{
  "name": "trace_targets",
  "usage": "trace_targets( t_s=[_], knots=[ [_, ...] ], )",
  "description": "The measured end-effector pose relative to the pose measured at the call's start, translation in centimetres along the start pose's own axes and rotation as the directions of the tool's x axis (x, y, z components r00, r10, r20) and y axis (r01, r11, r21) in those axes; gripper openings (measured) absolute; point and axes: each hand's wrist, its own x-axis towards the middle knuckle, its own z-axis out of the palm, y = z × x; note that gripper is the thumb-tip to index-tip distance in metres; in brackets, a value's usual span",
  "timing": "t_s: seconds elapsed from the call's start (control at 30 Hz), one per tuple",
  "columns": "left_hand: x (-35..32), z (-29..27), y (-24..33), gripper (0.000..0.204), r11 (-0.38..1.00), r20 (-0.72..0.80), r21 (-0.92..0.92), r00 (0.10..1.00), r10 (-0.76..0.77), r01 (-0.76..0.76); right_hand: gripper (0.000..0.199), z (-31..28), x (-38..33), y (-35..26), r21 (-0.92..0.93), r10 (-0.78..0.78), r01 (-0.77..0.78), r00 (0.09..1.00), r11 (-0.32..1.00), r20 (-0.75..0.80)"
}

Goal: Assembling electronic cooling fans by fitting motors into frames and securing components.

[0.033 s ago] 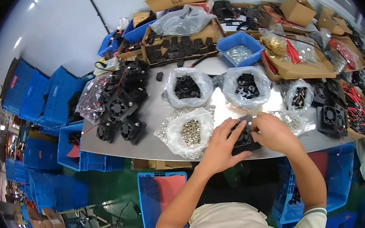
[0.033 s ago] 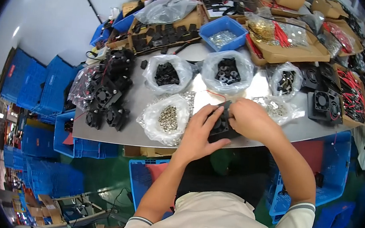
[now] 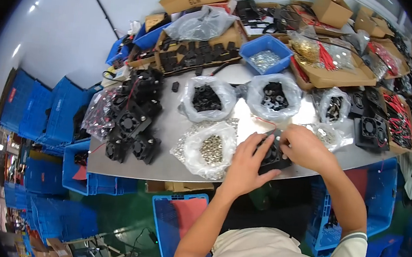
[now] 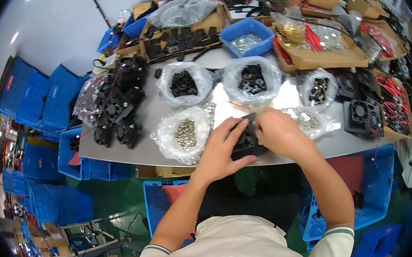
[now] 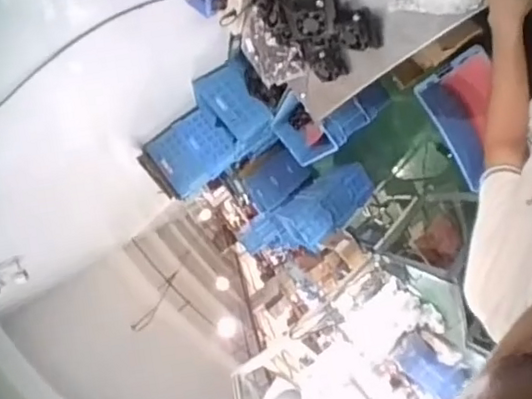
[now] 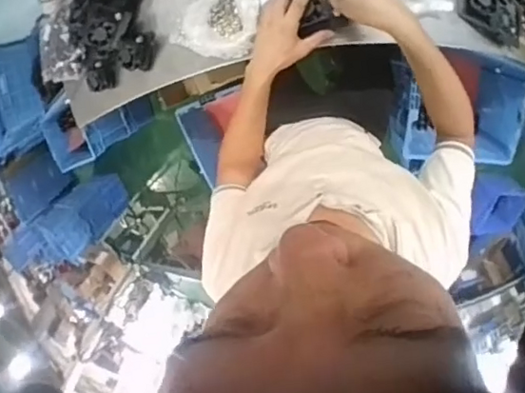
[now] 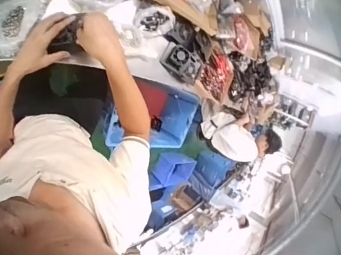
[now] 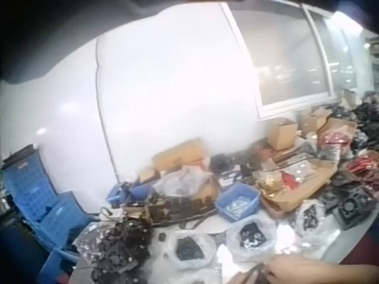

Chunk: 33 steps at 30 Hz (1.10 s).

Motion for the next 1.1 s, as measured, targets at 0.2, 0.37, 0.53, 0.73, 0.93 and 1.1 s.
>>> trace_targets(
  t_s=[0.2,0.37,0.53,0.73,0.93,1.1],
  knots=[
    [-0.1,-0.1,-0.2,0.083,0.998,0.005,0.045,0.999,-0.037,0.037,0.023,-0.9,0.2,0.0,0.265,0.196,-0.189,0.981,0.945,0.0],
    [0.0,0.0,-0.1,0.082,0.999,-0.001,0.041,1.0,-0.029,0.029,0.025,0.1,0.3,1.3,0.392,0.167,-0.144,0.986,0.909,-0.025],
    [-0.2,0.1,-0.4,0.082,0.999,-0.01,0.029,1.0,-0.016,0.016,0.028,0.3,1.5,0.4,0.323,0.118,-0.092,0.991,0.942,-0.063],
    [-0.3,-0.3,-0.7,0.083,1.0,0.003,0.007,1.0,-0.011,0.011,0.028,2.3,2.5,1.4,0.346,-0.026,0.033,0.999,0.937,-0.027],
    [0.1,-0.7,-0.6,0.083,0.997,0.049,-0.068,0.998,0.039,-0.036,0.023,1.9,2.2,2.5,0.522,0.02,-0.076,0.994,0.85,0.111],
    [0.1,-0.6,-0.4,0.084,0.997,0.027,-0.07,0.999,0.03,-0.028,0.02,1.6,2.2,2.0,0.69,0.109,-0.219,0.974,0.69,0.199]
  ],
)
